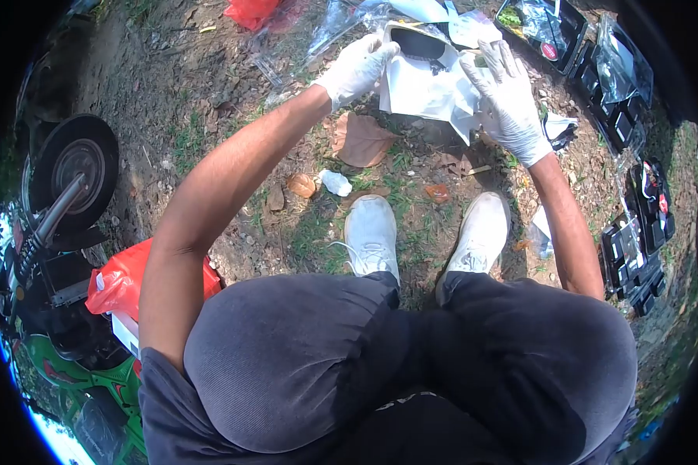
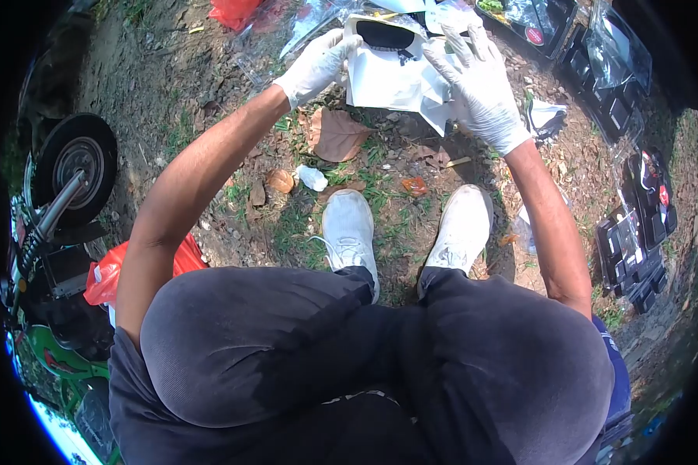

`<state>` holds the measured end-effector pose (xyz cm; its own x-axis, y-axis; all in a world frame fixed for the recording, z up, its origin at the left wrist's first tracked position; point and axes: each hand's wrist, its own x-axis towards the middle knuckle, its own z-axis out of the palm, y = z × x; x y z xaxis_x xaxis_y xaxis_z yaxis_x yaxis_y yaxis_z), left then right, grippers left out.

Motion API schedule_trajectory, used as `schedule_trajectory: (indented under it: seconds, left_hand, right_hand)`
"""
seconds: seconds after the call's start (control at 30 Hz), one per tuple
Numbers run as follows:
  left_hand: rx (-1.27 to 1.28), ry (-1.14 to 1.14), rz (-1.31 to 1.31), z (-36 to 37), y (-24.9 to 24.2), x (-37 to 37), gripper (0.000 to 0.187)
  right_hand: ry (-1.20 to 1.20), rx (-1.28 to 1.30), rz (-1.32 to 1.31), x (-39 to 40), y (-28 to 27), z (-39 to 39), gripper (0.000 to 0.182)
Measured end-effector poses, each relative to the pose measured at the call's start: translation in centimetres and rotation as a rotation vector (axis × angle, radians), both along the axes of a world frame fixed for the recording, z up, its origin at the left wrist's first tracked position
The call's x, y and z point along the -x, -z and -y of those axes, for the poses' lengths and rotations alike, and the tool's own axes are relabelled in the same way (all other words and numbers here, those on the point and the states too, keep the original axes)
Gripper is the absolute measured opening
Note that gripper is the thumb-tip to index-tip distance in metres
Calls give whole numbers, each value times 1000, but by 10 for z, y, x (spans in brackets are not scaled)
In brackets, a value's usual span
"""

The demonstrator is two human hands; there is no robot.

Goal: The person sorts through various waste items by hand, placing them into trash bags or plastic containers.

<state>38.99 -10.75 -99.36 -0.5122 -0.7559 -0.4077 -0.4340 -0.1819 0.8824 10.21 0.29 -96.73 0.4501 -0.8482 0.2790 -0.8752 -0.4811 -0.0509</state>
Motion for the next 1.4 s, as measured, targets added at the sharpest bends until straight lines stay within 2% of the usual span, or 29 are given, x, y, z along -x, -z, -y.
schedule_trajectory:
  seconds: [0.07, 0.13, 0.17, 0.2, 0.27, 0.3, 0.33, 0.4, 0.43, 0.47, 0.53, 0.6, 0.7, 0.77, 0.8, 0.83, 0.87, 0.93, 0.97, 1.0, 1.03, 1.1, 1.2, 1.23, 1.27, 1.3, 1.33, 1.37, 1.4]
  left_hand:
    - [37, 48, 11, 1, -6, 5, 36]
    - [113, 65, 13, 2, -4, 6, 36]
    - [138, 92, 46, 5, -2, 6, 36]
    - [135, 93, 46, 3, -5, 7, 36]
    - [-103, -59, -101, -4, -12, 4, 36]
    - [-32, 43, 6, 4, -2, -2, 40]
    - [-33, 32, 11, 10, 7, -6, 40]
    - [253, 107, 60, 14, 22, -11, 39]
    - [181, 38, 208, 8, -4, -7, 38]
    - [179, 33, 212, 11, -2, -11, 38]
    - [297, 12, 221, 20, -7, -14, 44]
    - [267, 52, 298, 19, -27, -12, 43]
    - [265, 7, 389, 19, -20, -11, 43]
    - [238, -30, 162, 20, 7, -17, 43]
    - [239, -25, 161, 19, 5, -13, 43]
    - [242, 9, 197, 16, 3, -8, 40]
    - [245, 44, 232, 12, 2, -3, 38]
    - [168, 49, 221, 4, -8, 8, 39]
    - [198, 48, 156, 0, -11, 12, 39]
    - [225, 45, 93, -3, -9, 14, 40]
    - [269, 74, 162, 0, -2, 17, 37]
    - [207, 94, 145, -9, 3, 19, 35]
    - [99, 116, 147, -15, 11, 23, 29]
    - [274, 193, 171, -13, 39, 19, 29]
    - [255, 187, 248, -20, 10, 20, 29]
    - [293, 201, 290, -19, 25, 20, 32]
    - [304, 177, 201, -22, 26, 20, 34]
    - [246, 150, 185, -23, 26, 18, 35]
    - [144, 147, 228, -20, 20, 20, 33]
  right_hand:
    - [-21, 12, 48, -5, 8, 2, 92]
    - [-70, -217, -136, -2, 18, 5, 83]
    - [-99, -144, -151, -1, 26, 9, 68]
    - [-99, -146, -150, 0, 27, 11, 68]
    - [-211, -62, -71, 0, 28, 13, 43]
    - [-270, -53, 39, -1, 24, 15, 41]
    - [-280, -54, 44, -3, 21, 18, 41]
    - [-409, -56, 162, -6, 19, 21, 39]
    - [-436, -104, 298, -4, 20, 16, 45]
    - [-442, -106, 301, -1, 20, 13, 45]
    - [-437, -300, 222, 10, 22, 7, 52]
    - [-392, -302, 167, 12, 28, 2, 56]
    - [-179, -280, 435, 2, 22, -3, 60]
    - [-175, -210, 525, -14, 7, 2, 59]
    - [-166, -146, 611, -19, 3, 2, 59]
    - [-97, -208, 555, -23, 0, 1, 54]
    - [-15, -361, 438, -26, -6, 2, 57]
    - [-69, -250, 226, -39, -4, 10, 73]
    - [-107, -202, 214, -42, 3, 13, 92]
    - [-104, -201, 212, -47, 1, 14, 92]
    - [-74, -224, 110, -55, -3, 16, 95]
    - [-4, -330, -62, -61, -3, 18, 101]
    - [-20, -456, 11, -61, 13, 26, 72]
    - [-34, -411, 63, -60, 21, 23, 50]
    - [35, -375, -22, -66, 27, 21, 48]
    - [64, -384, -49, -76, 12, 20, 32]
    - [68, -443, -19, -78, 30, 21, 24]
    - [-11, -309, -142, -75, 44, 13, 17]
    - [-36, -303, -87, -72, 68, 8, 15]
